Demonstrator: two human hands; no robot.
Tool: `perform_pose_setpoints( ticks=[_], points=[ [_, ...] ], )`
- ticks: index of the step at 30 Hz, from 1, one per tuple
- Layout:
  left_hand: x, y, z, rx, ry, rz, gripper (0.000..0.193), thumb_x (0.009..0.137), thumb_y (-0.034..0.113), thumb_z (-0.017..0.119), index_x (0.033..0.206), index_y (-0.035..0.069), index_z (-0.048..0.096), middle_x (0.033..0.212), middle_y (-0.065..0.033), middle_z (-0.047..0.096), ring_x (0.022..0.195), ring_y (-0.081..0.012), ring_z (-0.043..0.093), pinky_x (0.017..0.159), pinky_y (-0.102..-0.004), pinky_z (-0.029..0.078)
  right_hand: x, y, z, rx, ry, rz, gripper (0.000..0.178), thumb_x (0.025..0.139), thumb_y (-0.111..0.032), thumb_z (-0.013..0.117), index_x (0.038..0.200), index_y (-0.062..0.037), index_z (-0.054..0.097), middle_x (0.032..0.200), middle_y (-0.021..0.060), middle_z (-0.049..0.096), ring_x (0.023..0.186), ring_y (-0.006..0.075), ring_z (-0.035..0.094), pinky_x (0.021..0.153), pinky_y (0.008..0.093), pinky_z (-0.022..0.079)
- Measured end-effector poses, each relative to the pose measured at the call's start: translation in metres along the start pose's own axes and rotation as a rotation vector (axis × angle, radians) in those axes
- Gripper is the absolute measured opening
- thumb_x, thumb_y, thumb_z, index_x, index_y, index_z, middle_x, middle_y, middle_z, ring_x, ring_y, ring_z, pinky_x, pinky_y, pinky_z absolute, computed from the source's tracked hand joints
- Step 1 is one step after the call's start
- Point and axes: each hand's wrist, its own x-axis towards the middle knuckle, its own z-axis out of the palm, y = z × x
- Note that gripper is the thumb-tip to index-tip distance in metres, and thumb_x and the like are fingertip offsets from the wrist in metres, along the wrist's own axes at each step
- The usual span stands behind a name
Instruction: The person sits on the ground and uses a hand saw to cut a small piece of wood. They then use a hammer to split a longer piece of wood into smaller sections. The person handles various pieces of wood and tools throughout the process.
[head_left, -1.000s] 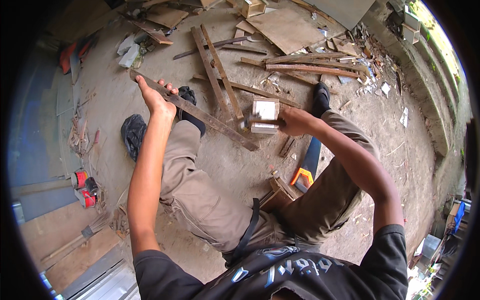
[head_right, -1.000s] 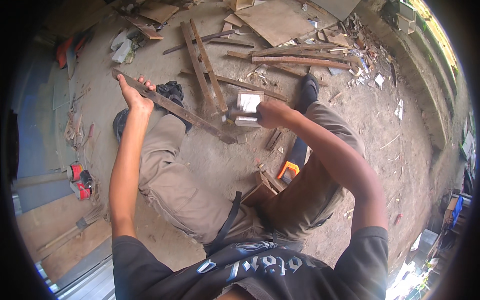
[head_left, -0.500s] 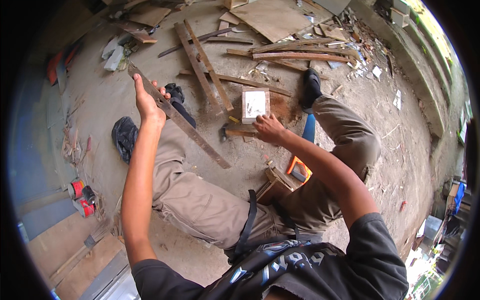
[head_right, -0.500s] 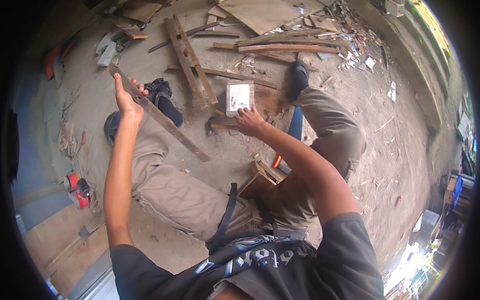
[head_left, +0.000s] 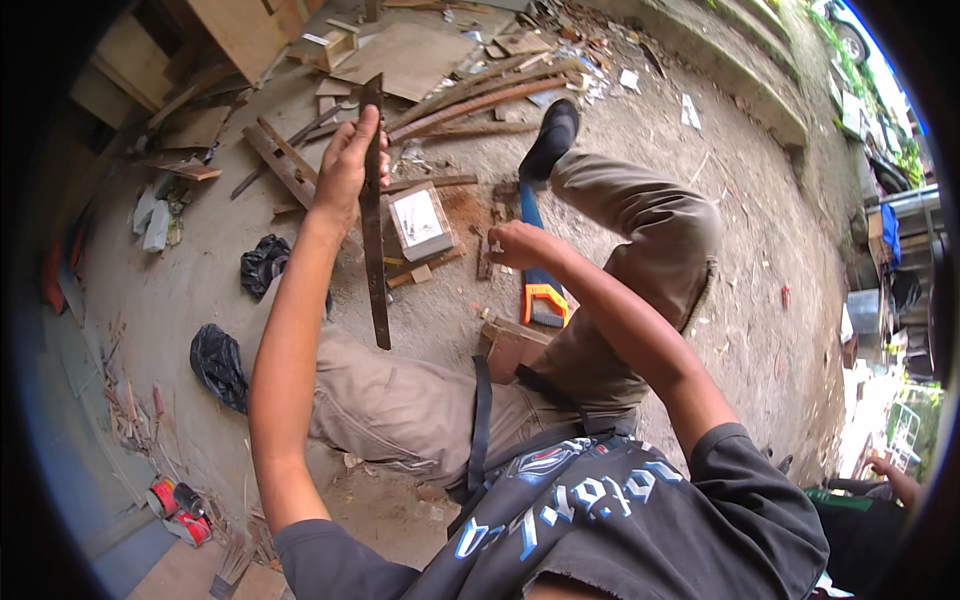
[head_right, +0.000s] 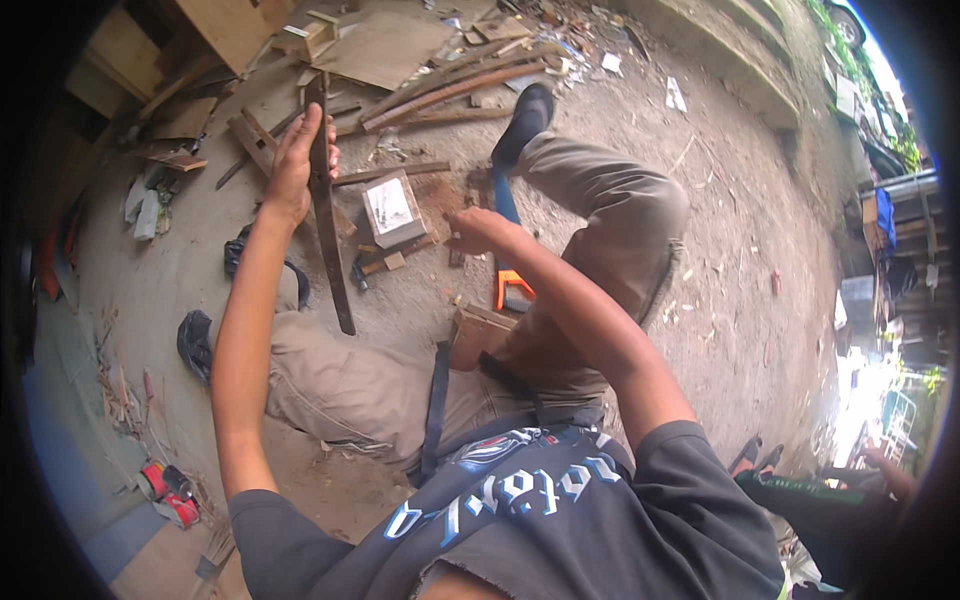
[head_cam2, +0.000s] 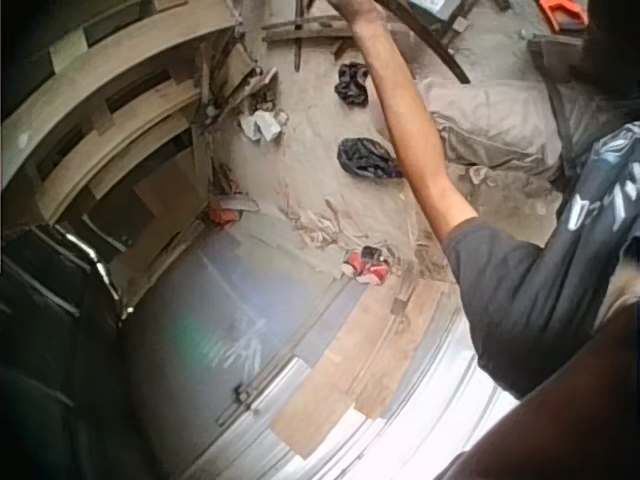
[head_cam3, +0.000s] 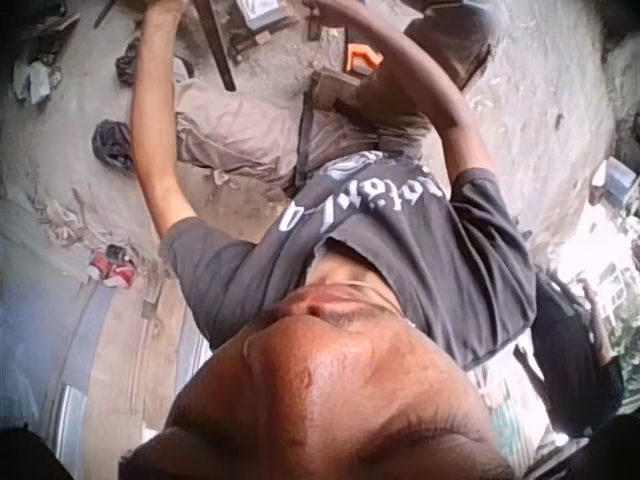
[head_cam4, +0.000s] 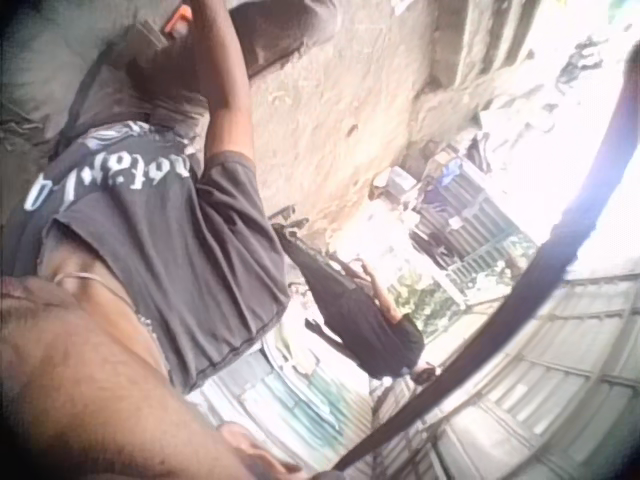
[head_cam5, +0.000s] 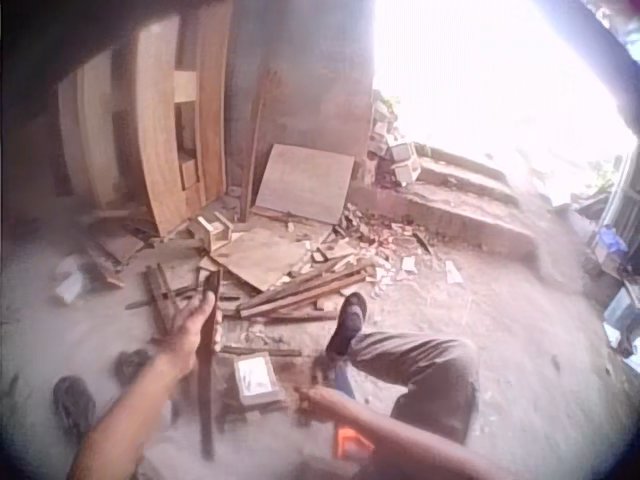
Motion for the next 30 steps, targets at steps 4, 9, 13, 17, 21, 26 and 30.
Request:
perform_pose_setpoints(
  ticks=[4,9,13,17,21,26,30],
  points=[
    [0.004,-0.075,0.038,0.067,-0.05,-0.093,0.047,0.089,0.057,0.061,0.084,0.011,0.051,0.068,0.0012,0.052,0.053,-0.0068,0.051,0.046,-0.0212,0.045,-0.013,0.042,0.042,0.118,0.134,0.187,0.029,0.085,-0.027,0.066,0.09,0.0018,0.068,0.091,0.0243,0.068,0.092,0.0421,0.065,0.08,0.0472,0.053],
    [-0.008,-0.214,0.063,0.217,0.095,-0.277,0.058,0.083,0.061,0.066,0.091,0.005,0.056,0.066,0.0003,0.052,0.049,-0.0086,0.051,0.043,-0.0233,0.044,-0.019,0.099,0.139,0.23,-0.05,0.577,0.024,0.083,-0.016,0.062,0.098,0.0021,0.068,0.101,0.0244,0.068,0.1,0.0395,0.066,0.083,0.0478,0.053],
    [-0.023,-0.285,0.08,0.098,0.073,-0.383,0.049,0.083,0.05,0.073,0.085,0.003,0.058,0.068,-0.0021,0.058,0.051,-0.0082,0.053,0.043,-0.0235,0.043,-0.03,0.093,0.206,0.317,-0.46,0.814,0.037,0.085,-0.019,0.058,0.117,-0.0047,0.067,0.126,0.0237,0.061,0.115,0.033,0.062,0.087,0.0465,0.053],
    [-0.029,-0.311,0.068,0.078,0.074,-0.403,0.045,0.088,0.048,0.068,0.083,0.004,0.06,0.07,-0.0039,0.06,0.052,-0.0087,0.055,0.044,-0.0236,0.045,-0.011,0.046,0.22,0.346,-0.22,1.211,0.038,0.092,-0.027,0.054,0.12,-0.0046,0.065,0.13,0.0191,0.056,0.116,0.0359,0.058,0.091,0.0484,0.047],
    [-0.021,-0.3,0.063,0.067,0.034,-0.448,0.044,0.091,0.049,0.064,0.089,0.005,0.063,0.077,-0.0031,0.064,0.06,-0.0081,0.058,0.048,-0.0229,0.048,-0.012,0.062,0.235,0.361,-0.032,1.382,0.035,0.096,-0.028,0.048,0.114,-0.0036,0.067,0.123,0.0193,0.059,0.108,0.035,0.061,0.092,0.0474,0.045],
    [-0.005,-0.297,0.046,0.295,-0.038,-0.396,0.046,0.094,0.048,0.06,0.104,0.004,0.067,0.078,-0.0011,0.065,0.062,-0.0084,0.059,0.054,-0.0254,0.05,-0.017,0.069,0.228,0.354,-0.022,1.259,0.034,0.096,-0.032,0.051,0.11,-0.0054,0.067,0.115,0.0157,0.067,0.109,0.0342,0.063,0.091,0.0529,0.044],
    [0.024,-0.296,0.035,0.946,0.003,-0.027,0.064,0.098,0.055,0.045,0.133,0.002,0.052,0.107,-0.0205,0.064,0.069,-0.0213,0.066,0.067,-0.033,0.056,-0.028,0.061,0.231,0.26,0.086,0.992,0.045,0.08,-0.039,0.073,0.103,-0.0004,0.066,0.107,0.0193,0.068,0.102,0.0389,0.064,0.082,0.0555,0.047]
  ],
)
